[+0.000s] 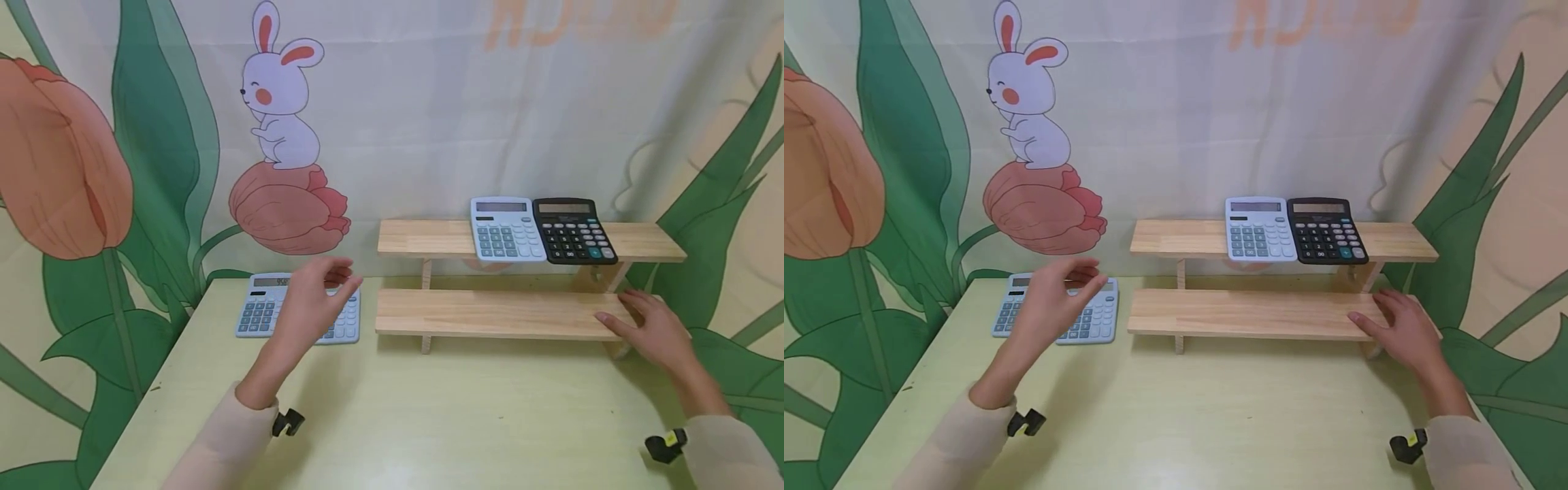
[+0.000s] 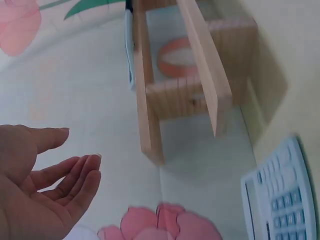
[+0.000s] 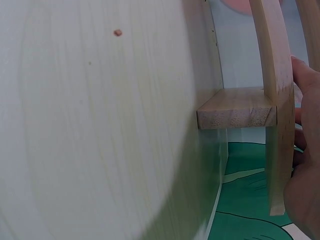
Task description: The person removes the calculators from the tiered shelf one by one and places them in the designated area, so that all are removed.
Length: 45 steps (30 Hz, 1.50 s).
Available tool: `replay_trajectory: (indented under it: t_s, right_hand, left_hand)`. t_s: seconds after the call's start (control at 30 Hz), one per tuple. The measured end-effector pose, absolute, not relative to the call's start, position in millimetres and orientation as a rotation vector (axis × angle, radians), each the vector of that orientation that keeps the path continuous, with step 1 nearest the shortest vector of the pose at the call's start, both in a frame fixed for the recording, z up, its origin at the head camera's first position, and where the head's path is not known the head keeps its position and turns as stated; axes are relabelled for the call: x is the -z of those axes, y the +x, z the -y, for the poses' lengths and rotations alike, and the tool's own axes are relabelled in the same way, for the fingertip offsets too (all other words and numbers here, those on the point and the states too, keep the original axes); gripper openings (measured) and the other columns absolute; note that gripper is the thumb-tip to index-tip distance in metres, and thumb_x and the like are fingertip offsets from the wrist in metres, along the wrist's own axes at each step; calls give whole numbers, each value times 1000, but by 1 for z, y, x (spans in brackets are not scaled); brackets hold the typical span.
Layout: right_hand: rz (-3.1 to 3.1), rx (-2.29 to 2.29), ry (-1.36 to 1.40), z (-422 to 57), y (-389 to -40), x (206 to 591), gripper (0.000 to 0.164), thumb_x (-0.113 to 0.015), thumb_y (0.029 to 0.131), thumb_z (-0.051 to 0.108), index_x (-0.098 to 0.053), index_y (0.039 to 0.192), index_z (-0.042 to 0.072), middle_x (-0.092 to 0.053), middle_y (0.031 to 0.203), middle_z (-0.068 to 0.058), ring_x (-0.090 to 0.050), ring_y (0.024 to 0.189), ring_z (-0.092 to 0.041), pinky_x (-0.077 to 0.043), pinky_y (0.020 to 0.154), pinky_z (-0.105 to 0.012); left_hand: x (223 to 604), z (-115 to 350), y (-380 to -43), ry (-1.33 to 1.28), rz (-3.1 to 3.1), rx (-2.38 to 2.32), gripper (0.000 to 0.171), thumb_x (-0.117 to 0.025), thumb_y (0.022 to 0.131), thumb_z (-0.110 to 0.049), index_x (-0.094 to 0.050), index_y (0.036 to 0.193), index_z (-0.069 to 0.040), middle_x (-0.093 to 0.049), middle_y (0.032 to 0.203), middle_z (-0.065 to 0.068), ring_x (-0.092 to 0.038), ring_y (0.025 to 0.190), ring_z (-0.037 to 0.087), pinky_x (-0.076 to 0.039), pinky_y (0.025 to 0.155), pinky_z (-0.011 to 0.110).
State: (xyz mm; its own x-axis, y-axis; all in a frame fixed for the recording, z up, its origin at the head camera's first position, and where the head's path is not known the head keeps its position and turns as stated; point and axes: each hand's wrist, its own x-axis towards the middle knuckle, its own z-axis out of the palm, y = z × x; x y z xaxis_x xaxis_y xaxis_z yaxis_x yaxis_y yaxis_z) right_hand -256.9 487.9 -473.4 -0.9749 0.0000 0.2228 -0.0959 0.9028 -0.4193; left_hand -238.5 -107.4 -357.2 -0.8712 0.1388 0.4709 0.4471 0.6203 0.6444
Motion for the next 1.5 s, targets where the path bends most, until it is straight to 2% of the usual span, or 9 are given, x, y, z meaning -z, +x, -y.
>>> replay_trajectory:
  t_s: [0.2,0.33,0.63,0.8,0.9,1.03,1.27,1.5]
  right_hand:
    - [2835,-597,91,-489,-258,478,85,-64,103,53,-45,149,-16,-38,154,-43,-33,139,-65,-29,106,-80]
    - [2802,-578,105,-488,-258,479,83,-66,102,52,-48,147,-15,-41,152,-42,-36,138,-63,-31,106,-78]
    - [2845,-604,149,-485,-259,471,82,-66,103,50,-48,144,-19,-40,149,-45,-36,135,-66,-32,105,-80]
    - [2852,-618,196,-478,-259,465,78,-68,102,47,-51,143,-18,-48,144,-44,-44,130,-63,-38,102,-77]
    - [2873,-681,191,-474,-259,462,84,-70,101,50,-47,147,-16,-48,146,-43,-45,132,-62,-40,102,-76]
    - [2891,-740,174,-472,-258,462,93,-74,97,53,-40,153,-14,-43,152,-42,-39,138,-63,-36,105,-78]
    - [2884,-735,131,-471,-258,467,96,-76,95,55,-40,154,-12,-35,155,-44,-30,141,-65,-28,107,-82]
    - [2866,-721,83,-472,-259,472,99,-76,93,58,-41,155,-10,-37,153,-44,-32,139,-66,-28,105,-83]
  left_hand:
    - [362,69,-241,-576,2379,1308,29,-79,98,-18,-73,123,-4,-72,108,6,-71,100,19,-61,94,34]
    - [368,46,-247,-613,2365,1443,28,-79,98,-19,-73,122,-4,-72,108,5,-72,100,20,-61,94,36]
    - [387,3,-267,-576,2308,1748,36,-78,100,-28,-73,129,-8,-76,113,2,-71,107,18,-59,97,31]
    - [398,-17,-274,-550,2256,1897,40,-77,100,-31,-71,133,-9,-75,118,3,-71,110,18,-57,100,31]
    - [404,-28,-276,-518,2248,1948,41,-76,101,-33,-70,135,-10,-75,121,2,-70,113,18,-56,102,32]
    - [409,-42,-278,-499,2231,2009,42,-75,102,-35,-69,136,-11,-74,123,1,-69,114,18,-57,101,35]
    - [413,-64,-286,-417,2158,2155,42,-77,100,-29,-69,136,-7,-74,123,0,-70,116,16,-59,97,30]
    - [410,-81,-294,-402,2130,2205,41,-78,100,-26,-70,133,-3,-76,120,1,-71,112,13,-59,94,26]
